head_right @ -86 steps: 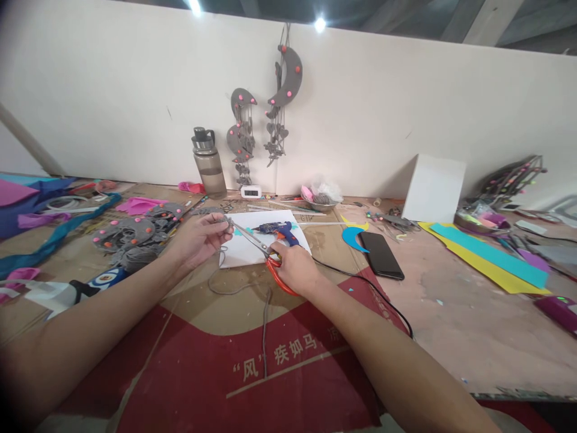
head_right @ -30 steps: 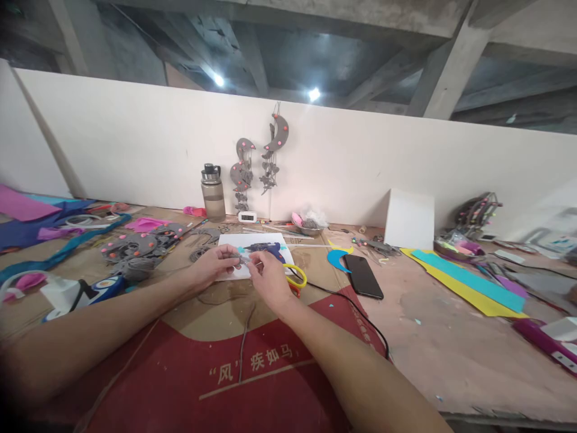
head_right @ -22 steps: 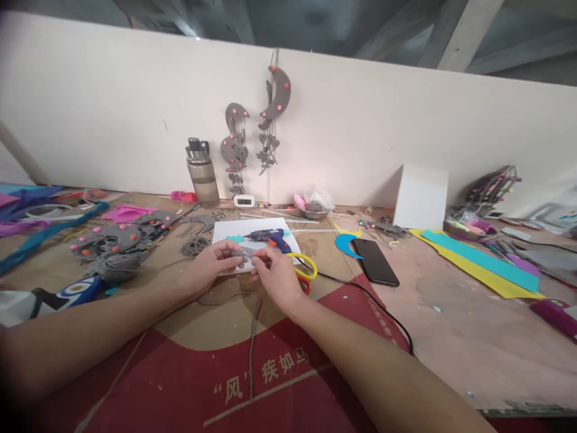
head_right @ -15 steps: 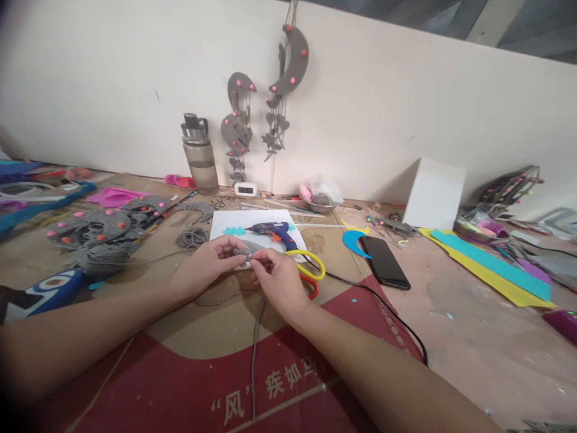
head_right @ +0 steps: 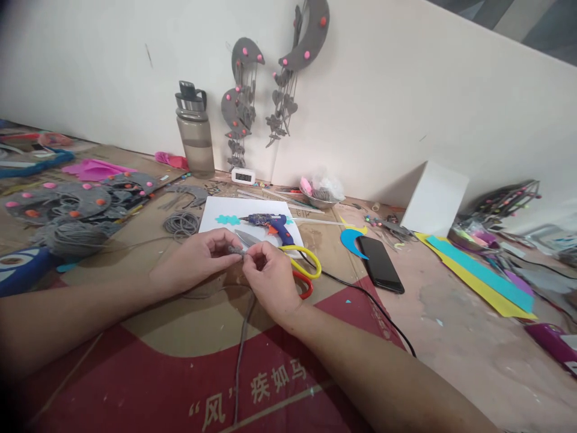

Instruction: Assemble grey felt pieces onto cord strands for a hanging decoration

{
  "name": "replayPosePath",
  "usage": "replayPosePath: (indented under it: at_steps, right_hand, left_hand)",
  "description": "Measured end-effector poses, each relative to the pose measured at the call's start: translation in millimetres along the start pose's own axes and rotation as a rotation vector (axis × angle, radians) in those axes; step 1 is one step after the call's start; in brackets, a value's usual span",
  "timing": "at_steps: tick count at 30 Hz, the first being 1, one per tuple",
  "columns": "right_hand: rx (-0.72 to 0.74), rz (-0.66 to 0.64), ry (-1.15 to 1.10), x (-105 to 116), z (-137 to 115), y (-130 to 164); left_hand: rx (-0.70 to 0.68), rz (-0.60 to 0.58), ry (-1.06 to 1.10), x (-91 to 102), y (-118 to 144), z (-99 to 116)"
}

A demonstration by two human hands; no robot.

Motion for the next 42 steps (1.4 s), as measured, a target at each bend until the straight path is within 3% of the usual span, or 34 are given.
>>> replayPosePath:
  at_steps: [8, 18, 27, 38, 42]
  right_hand:
    - [-0.115, -0.086, -0.161, -1.9, 1.2, -0.1]
    - [-0.084, -0.093, -0.194, -1.5, -0.5, 0.2]
    - [-0.044, -0.081, -0.291, 0.3, 2.0, -0.6]
    - [-0.021, -0.107, -0.125, -0.1, -4.6, 2.2]
    - [-0.043, -0.119, -0.141, -1.9, -2.0, 2.7]
  left_hand:
    - [0.056, -0.038, 0.041, 3.1, -2.7, 0.0]
    - [0.047, -0.045, 0.107, 1.4, -2.4, 0.1]
    - [0.172, 0.007, 0.17, 4.2, -1.1, 0.2]
    - [0.065, -0.01, 0.04, 3.0, 0.7, 3.6]
    - [0.087, -0.034, 0.04, 2.5, 1.1, 2.5]
Point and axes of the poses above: each hand's wrist, its own y-axis away from the middle knuckle, its own x-axis out of the back of the hand, z = x × y, the point moved 4 cm from there along -y, towards the middle knuckle, and after that the axes turned 11 degrees about y, right-handed, at the moved point
